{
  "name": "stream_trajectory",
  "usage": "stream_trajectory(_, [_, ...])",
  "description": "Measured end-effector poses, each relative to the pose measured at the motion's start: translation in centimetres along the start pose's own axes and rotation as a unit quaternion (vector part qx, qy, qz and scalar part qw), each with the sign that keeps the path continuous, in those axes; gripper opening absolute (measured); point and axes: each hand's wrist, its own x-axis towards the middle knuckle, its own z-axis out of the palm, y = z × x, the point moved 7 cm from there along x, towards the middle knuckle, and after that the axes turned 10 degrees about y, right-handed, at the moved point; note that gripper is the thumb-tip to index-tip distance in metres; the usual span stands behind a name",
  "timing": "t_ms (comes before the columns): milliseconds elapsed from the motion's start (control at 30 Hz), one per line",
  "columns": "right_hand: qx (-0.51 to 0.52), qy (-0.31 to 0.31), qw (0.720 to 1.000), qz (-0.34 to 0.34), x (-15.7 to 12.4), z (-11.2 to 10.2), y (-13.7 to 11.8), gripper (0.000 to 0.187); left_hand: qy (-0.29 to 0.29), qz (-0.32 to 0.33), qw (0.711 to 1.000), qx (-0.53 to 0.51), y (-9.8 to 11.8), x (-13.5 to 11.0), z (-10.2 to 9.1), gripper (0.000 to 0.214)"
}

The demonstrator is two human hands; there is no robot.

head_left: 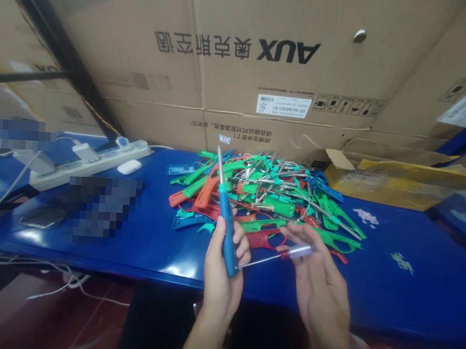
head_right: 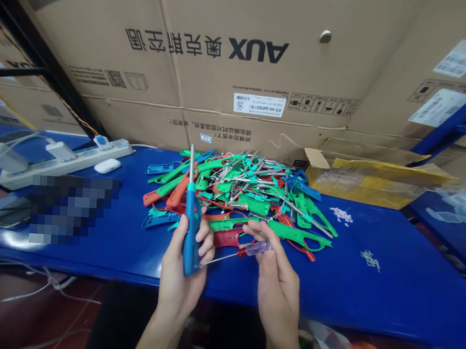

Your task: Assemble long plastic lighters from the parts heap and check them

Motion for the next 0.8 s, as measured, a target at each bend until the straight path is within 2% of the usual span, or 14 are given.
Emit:
stream_trajectory(100, [0.036, -0.024, 0.999, 0.017, -0.3, 0.3, 0.1, 0.046, 0.0, -0.005, 1.0, 0.0, -0.1, 0.0, 0.0, 0.024])
stream_trajectory(233, [-0.018, 0.033, 0.999, -0.005, -0.4, -0.4, 0.1, 0.039, -0.007, -0.005, 1.0, -0.003, 0.0, 0.1, 0.1, 0.023])
stream_trajectory(400, [0.082, -0.045, 0.996, 0.001, -0.4, 0.8, -0.5, 0.031, -0.01, -0.009, 1.0, -0.021, 0.2, 0.2, 0.0, 0.022])
stream_trajectory(467, [0.076, -0.018, 0.997, -0.02, -0.4, 0.5, -0.8, 0.028, -0.007, -0.006, 1.0, -0.017, 0.2, 0.2, -0.1, 0.023])
stream_trajectory(600, [-0.034, 0.072, 0.995, -0.067, -1.0, -0.4, -1.1, 0.033, -0.008, -0.004, 1.0, -0.011, 0.1, 0.2, -0.2, 0.022])
stream_trajectory(700, [-0.058, 0.041, 0.996, -0.057, -1.4, 0.3, -0.9, 0.044, -0.006, 0.003, 1.0, -0.018, 0.2, 0.2, -0.2, 0.023])
stream_trajectory(800, [-0.025, 0.009, 0.998, -0.058, -1.3, 0.7, -1.0, 0.044, -0.003, 0.007, 1.0, -0.018, 0.2, 0.3, -0.3, 0.024])
